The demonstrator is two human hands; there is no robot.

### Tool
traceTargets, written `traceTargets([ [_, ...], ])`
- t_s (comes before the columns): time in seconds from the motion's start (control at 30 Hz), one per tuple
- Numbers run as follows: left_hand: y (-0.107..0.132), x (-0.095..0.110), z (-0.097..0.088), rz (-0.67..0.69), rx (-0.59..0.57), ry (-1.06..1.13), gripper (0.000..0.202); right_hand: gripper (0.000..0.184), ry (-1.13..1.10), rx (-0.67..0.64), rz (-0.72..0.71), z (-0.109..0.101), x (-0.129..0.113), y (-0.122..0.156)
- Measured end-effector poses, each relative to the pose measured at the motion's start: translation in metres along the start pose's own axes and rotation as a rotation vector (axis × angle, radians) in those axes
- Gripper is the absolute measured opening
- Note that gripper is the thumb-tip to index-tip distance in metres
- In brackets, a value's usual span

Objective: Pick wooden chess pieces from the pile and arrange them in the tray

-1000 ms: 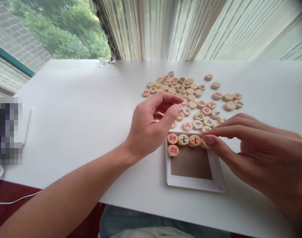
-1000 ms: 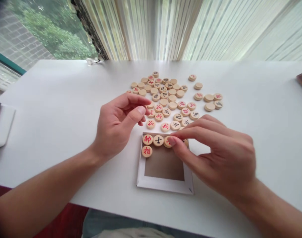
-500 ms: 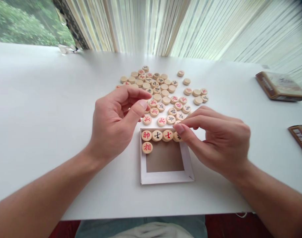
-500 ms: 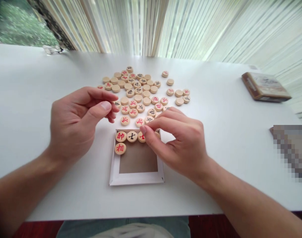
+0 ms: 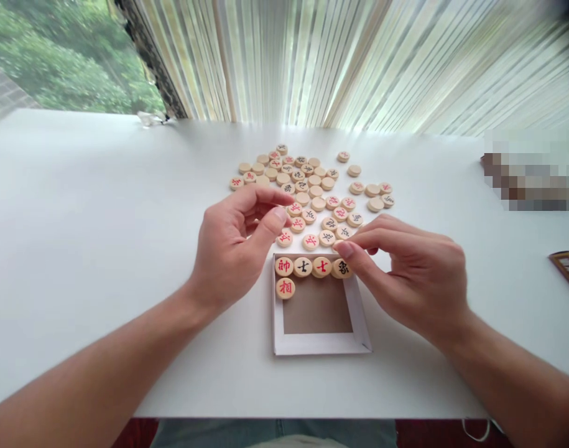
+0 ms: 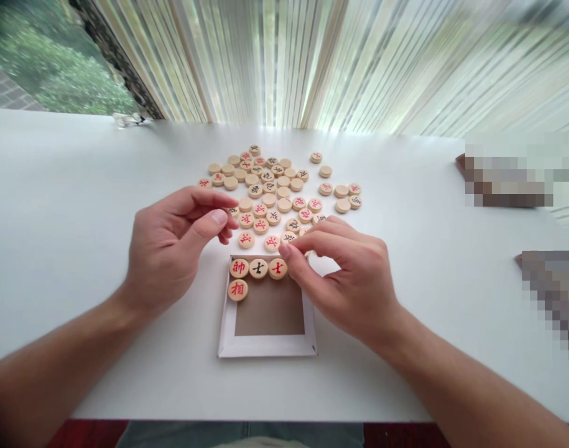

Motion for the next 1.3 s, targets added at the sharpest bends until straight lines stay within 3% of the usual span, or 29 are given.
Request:
traceTargets([
  [0.63,0.001,-0.002,0.003,-0.04,-0.04,0.045,0.011,0.021,-0.075,0.006,0.039,0.001,0.008,-0.002],
  [1.3,-0.003,-0.004,-0.005,-0.026,-0.03,-0.006,0.012,0.026,-0.076,0.06,0.156,-0.005,0.037,-0.003],
])
Point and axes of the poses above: each hand's wrist, its own y-axis away from the middle knuckle, its own z-axis out of the palm, x = y × z, the point moved 10 cm from there along -y, towards the middle knuckle, and after that the axes turned 3 degrees about y, right-handed, at the moved point
